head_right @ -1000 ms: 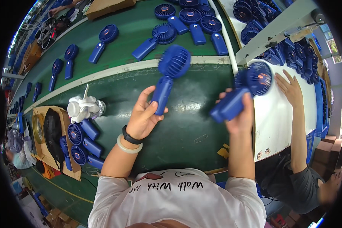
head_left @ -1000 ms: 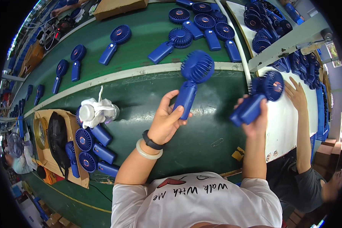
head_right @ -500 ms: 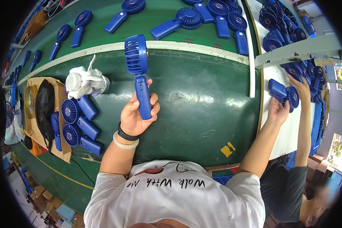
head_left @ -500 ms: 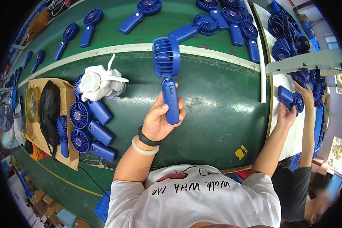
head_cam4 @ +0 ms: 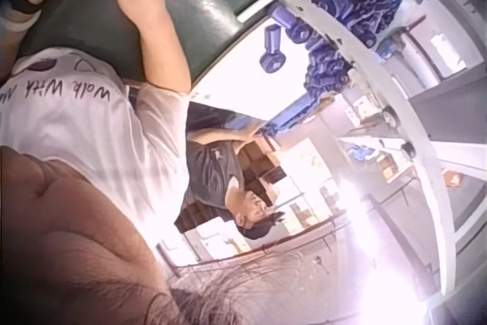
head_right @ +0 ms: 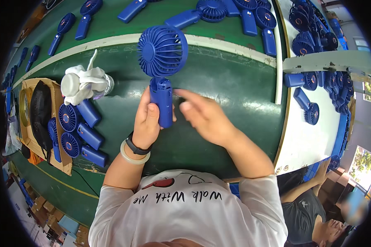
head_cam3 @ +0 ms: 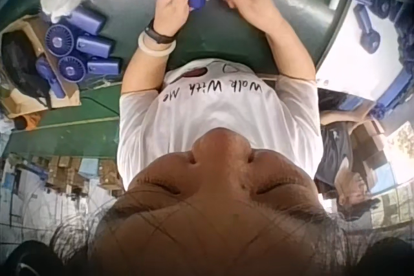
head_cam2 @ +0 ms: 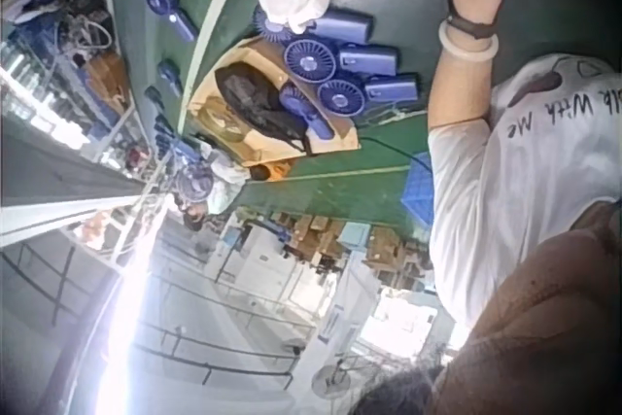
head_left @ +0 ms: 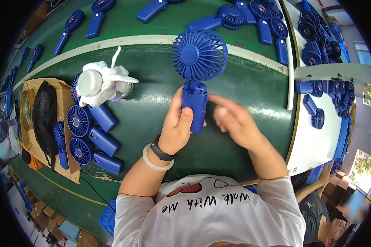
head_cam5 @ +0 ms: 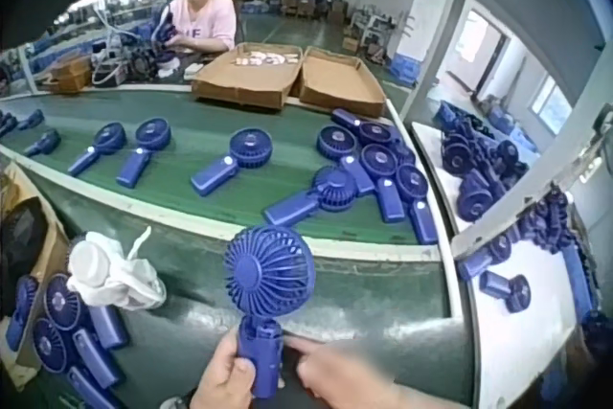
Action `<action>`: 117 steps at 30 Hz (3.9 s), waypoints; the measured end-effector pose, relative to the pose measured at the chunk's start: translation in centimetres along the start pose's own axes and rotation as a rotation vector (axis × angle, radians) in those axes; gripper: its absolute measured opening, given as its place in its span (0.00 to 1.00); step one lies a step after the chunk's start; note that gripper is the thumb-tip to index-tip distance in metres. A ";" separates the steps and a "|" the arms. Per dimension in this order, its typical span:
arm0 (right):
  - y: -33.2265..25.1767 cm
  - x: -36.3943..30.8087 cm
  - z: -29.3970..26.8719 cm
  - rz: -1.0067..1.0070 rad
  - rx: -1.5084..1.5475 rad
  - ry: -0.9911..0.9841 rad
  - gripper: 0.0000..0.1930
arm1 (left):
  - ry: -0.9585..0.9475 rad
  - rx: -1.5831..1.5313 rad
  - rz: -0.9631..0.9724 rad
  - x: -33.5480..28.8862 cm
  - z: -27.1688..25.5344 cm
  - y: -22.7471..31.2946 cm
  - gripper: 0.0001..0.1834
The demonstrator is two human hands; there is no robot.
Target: The person assembles blue handheld fans on a green workbench. They pick up fan heads and handles, connect them, and test the units by pressing buttons. The person also wipes the fans with a white cloth and stacks the finished units.
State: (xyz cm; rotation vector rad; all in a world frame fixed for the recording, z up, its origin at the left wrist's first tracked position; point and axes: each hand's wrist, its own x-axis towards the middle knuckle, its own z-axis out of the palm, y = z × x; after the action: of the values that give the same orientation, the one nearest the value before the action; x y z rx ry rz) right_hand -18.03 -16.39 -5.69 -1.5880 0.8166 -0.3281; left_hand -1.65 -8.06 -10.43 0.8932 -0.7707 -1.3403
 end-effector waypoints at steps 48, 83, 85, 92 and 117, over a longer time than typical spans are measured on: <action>-2.1 3.0 2.9 0.167 0.534 -0.085 0.23 | 0.171 0.325 0.323 0.4 0.0 -1.2 0.26; -2.0 2.8 -4.9 -0.465 -1.500 -0.260 0.20 | 0.097 -0.372 0.063 1.7 -1.1 -0.1 0.34; -1.7 1.4 -4.5 -0.379 -1.405 -0.398 0.20 | 0.111 -0.305 0.064 1.4 -1.4 -0.7 0.32; 0.0 11.7 -14.6 -0.454 -1.032 0.330 0.18 | 0.165 -0.135 0.054 1.4 -1.2 -0.5 0.29; 0.8 11.2 -14.6 0.127 -0.444 0.720 0.34 | 0.089 0.032 0.117 0.3 -0.1 0.0 0.32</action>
State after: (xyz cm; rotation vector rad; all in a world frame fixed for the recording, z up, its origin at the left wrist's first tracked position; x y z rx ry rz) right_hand -19.55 -34.76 -6.21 -1.8293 1.6235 -0.6810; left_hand -1.55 -8.32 -10.47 0.9132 -0.7652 -1.1812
